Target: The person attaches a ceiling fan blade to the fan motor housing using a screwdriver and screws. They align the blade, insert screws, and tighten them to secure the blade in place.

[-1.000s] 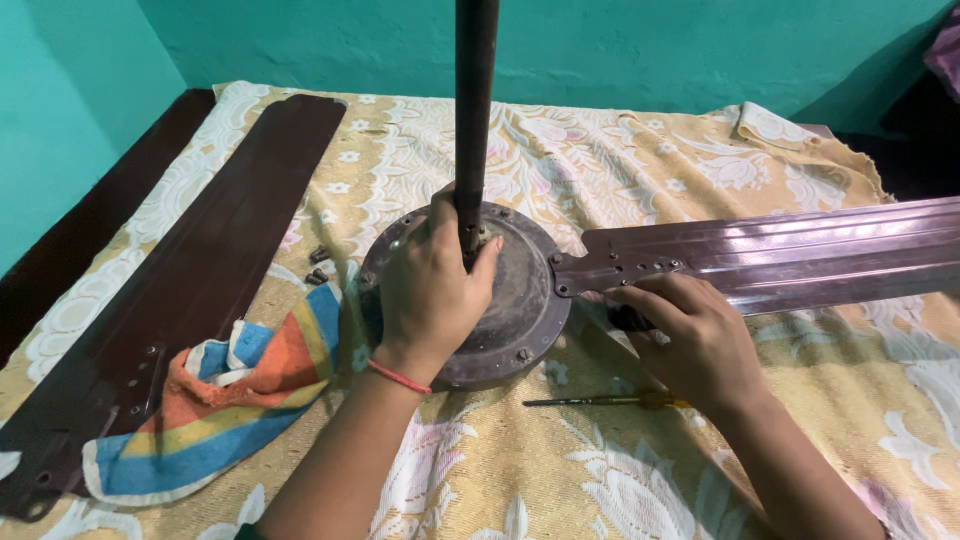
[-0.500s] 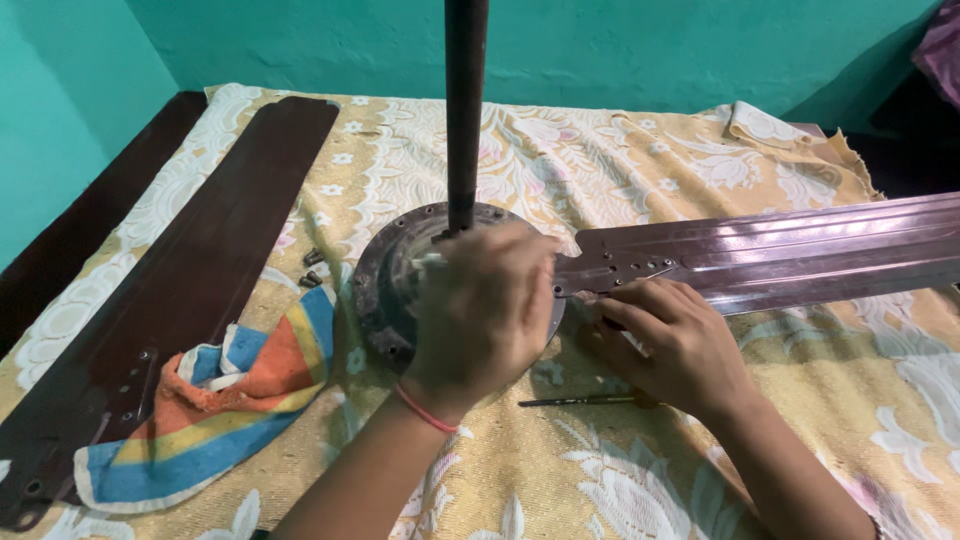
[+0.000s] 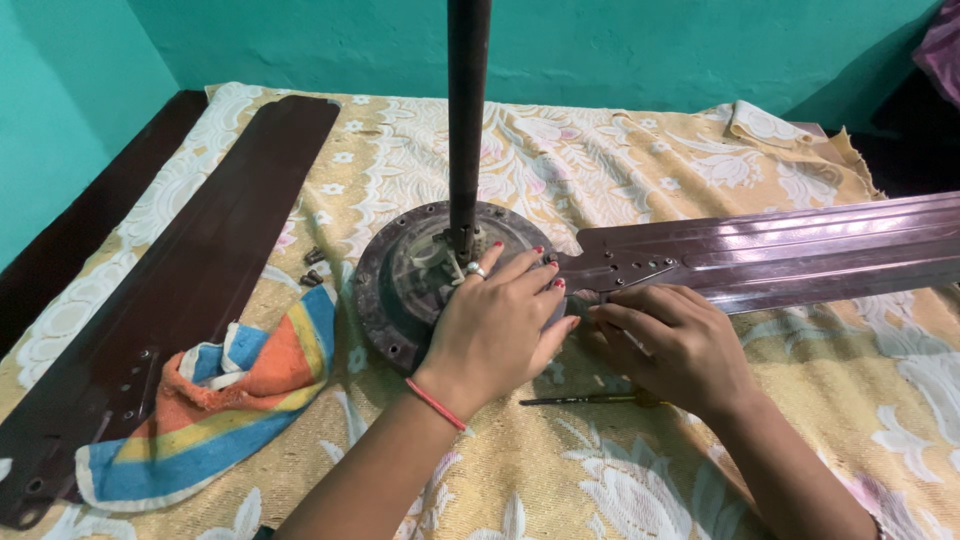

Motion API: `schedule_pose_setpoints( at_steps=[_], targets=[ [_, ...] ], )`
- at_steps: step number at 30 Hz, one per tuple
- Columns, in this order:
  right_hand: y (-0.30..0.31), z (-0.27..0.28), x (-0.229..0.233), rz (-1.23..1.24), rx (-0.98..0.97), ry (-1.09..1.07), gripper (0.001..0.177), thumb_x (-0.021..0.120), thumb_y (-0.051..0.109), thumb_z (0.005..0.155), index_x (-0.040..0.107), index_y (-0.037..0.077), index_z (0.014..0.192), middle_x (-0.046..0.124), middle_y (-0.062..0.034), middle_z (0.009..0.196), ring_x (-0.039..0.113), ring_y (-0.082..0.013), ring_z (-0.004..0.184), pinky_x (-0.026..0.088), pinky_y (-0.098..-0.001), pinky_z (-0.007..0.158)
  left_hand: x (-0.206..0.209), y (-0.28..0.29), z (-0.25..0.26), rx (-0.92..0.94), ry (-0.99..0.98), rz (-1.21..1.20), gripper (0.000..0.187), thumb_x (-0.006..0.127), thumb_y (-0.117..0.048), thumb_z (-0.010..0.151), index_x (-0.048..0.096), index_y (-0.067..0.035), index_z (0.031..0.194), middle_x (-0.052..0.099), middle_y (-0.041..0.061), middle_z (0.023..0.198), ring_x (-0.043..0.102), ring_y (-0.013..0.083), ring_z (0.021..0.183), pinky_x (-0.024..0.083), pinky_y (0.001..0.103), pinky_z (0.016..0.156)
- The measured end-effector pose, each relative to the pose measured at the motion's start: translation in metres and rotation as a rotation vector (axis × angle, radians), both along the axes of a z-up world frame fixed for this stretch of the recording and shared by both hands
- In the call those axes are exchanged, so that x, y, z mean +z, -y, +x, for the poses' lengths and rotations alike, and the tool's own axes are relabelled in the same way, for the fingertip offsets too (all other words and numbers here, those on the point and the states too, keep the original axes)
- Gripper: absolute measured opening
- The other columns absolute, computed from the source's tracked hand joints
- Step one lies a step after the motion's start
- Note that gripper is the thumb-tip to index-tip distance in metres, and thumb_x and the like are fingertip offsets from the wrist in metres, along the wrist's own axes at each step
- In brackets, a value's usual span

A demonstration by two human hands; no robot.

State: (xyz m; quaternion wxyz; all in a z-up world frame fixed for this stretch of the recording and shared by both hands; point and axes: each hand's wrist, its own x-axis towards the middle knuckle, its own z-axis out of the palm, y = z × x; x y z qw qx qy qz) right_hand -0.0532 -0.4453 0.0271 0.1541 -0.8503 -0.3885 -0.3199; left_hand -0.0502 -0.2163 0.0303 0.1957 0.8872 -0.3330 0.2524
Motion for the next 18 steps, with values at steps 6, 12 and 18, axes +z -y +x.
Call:
schedule_pose_setpoints(
  at_steps=[6, 12, 18],
  targets=[
    [-0.0016, -0.001, 0.0002, 0.009, -0.005, -0.029, 0.022, 0.084, 0.019, 0.077, 0.079, 0.012, 0.098, 0.076, -0.0057, 0.097, 0.073, -0.0218, 0.086, 0.06, -0.036, 0.074, -0.0012, -0.0004, 0.0002, -0.003, 0.009, 0.005, 0.031, 0.073, -0.031, 0.089, 0.076, -0.003, 0.101, 0.072, 0.012, 0.116, 0.061, 0.0291, 0.124, 0.04, 0.053, 0.113],
    [-0.0024, -0.0009, -0.0003, 0.017, 0.002, -0.049, 0.026, 0.079, 0.013, 0.081, 0.077, 0.009, 0.107, 0.074, -0.0078, 0.099, 0.072, -0.0237, 0.083, 0.059, -0.037, 0.072, -0.0032, -0.0009, 0.0013, -0.008, -0.029, -0.004, 0.03, 0.073, -0.031, 0.089, 0.076, -0.005, 0.102, 0.071, 0.011, 0.118, 0.059, 0.029, 0.126, 0.04, 0.051, 0.113],
    [-0.0001, -0.0028, -0.0061, 0.2, -0.119, -0.185, 0.028, 0.076, 0.007, 0.086, 0.074, 0.005, 0.114, 0.076, -0.0091, 0.105, 0.076, -0.0235, 0.09, 0.061, -0.0353, 0.076, 0.0018, -0.0005, 0.0007, -0.02, 0.025, -0.058, 0.023, 0.074, -0.023, 0.091, 0.075, -0.002, 0.1, 0.074, 0.013, 0.116, 0.066, 0.0296, 0.12, 0.051, 0.043, 0.106]
  ],
)
